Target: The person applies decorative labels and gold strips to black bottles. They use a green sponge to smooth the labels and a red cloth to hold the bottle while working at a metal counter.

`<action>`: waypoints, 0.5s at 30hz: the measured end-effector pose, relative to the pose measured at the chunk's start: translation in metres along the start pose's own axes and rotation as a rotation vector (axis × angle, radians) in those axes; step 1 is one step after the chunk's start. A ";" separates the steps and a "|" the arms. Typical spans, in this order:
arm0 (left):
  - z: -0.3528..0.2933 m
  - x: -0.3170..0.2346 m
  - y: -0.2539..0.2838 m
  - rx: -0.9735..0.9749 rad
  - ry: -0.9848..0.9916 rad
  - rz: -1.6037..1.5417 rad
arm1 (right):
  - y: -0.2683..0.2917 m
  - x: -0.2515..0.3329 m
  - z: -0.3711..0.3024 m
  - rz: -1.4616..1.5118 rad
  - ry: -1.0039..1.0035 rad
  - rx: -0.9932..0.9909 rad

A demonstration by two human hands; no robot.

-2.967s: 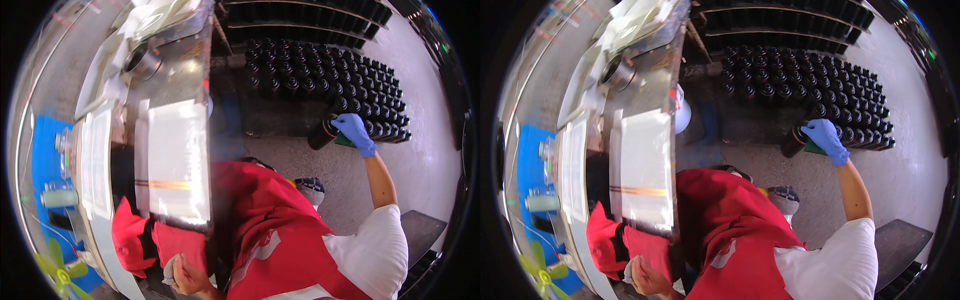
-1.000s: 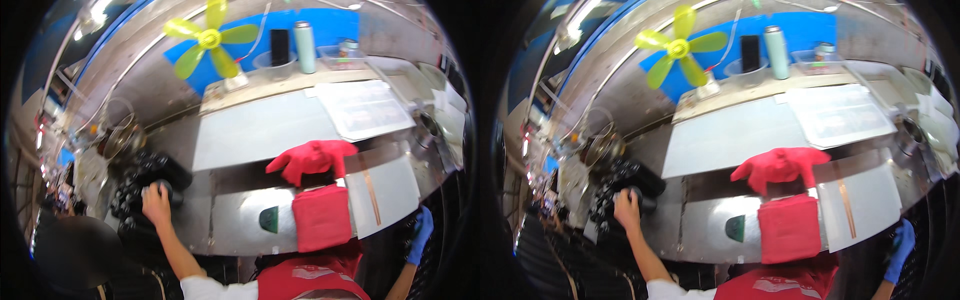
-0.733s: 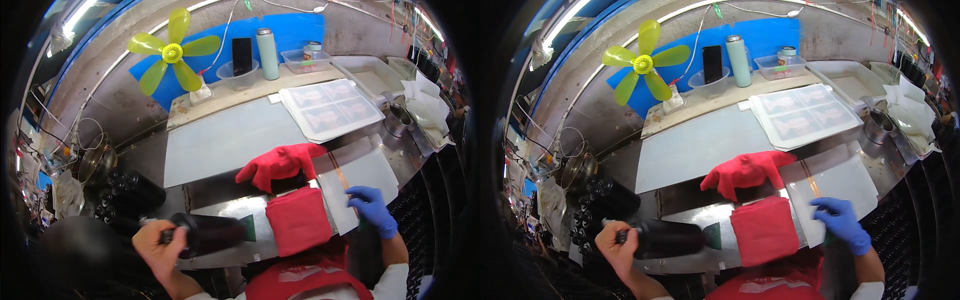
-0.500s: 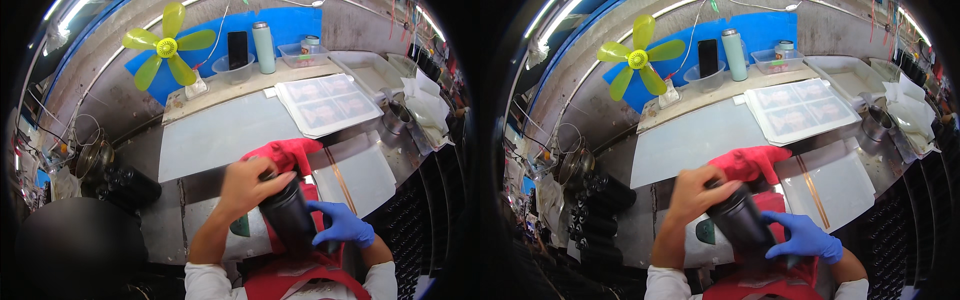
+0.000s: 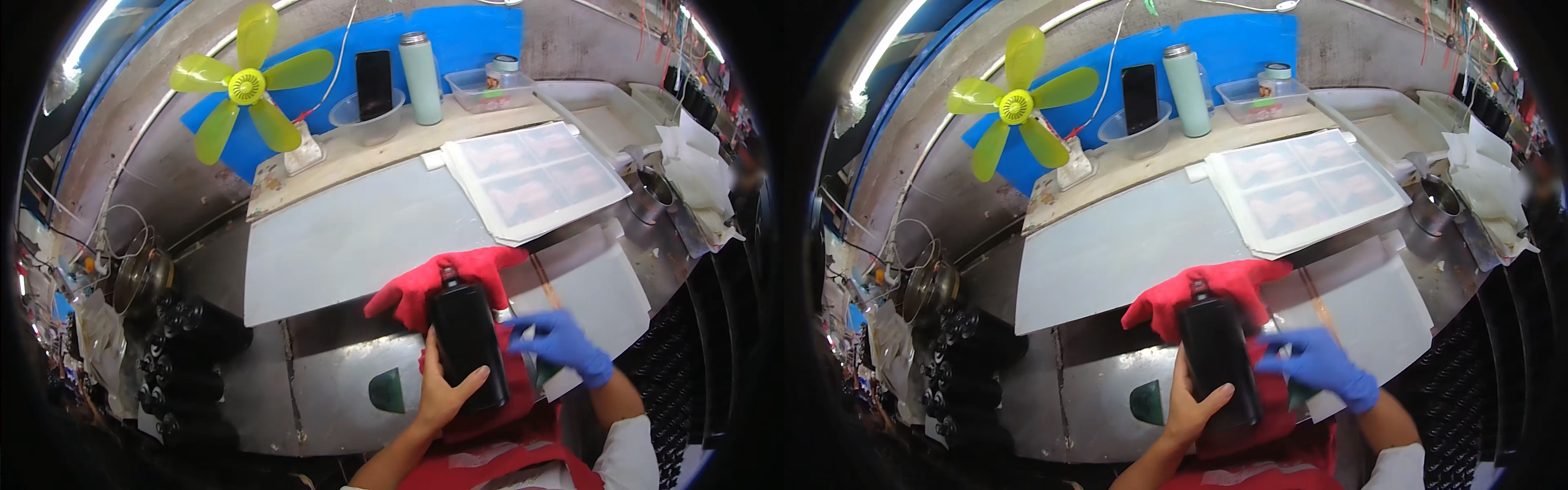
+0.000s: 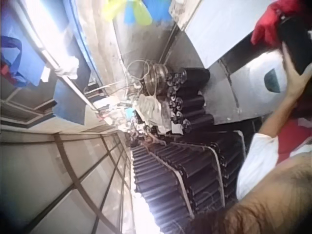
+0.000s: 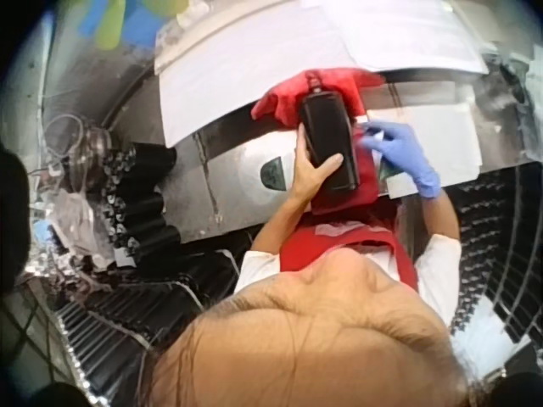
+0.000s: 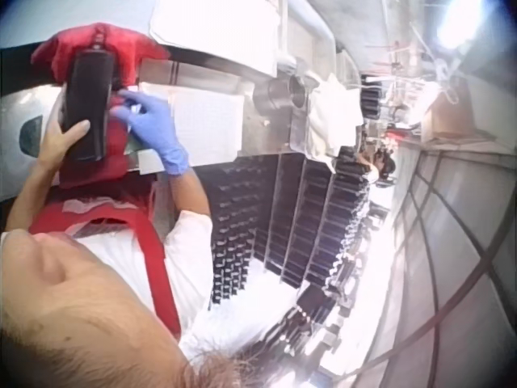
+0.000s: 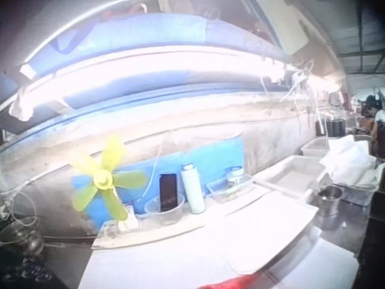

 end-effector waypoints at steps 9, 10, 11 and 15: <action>0.004 0.001 0.004 0.008 -0.017 0.010 | 0.086 0.042 0.120 -0.703 0.317 -0.080; 0.004 0.001 0.005 -0.001 -0.007 0.003 | 0.084 0.041 0.123 -0.710 0.313 -0.042; 0.004 0.000 0.005 -0.010 0.004 -0.005 | 0.083 0.039 0.126 -0.724 0.273 -0.013; 0.005 0.010 0.013 -0.015 -0.017 0.039 | 0.077 0.048 0.130 -0.781 0.262 0.047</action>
Point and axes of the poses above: each hand's wrist, its own z-axis towards the middle knuckle, its own y-axis out of the back of the hand, x = y × z, the point moved 10 cm from there along z, towards the middle knuckle, and after that the axes turned 4 degrees about y, right-handed, at the moved point
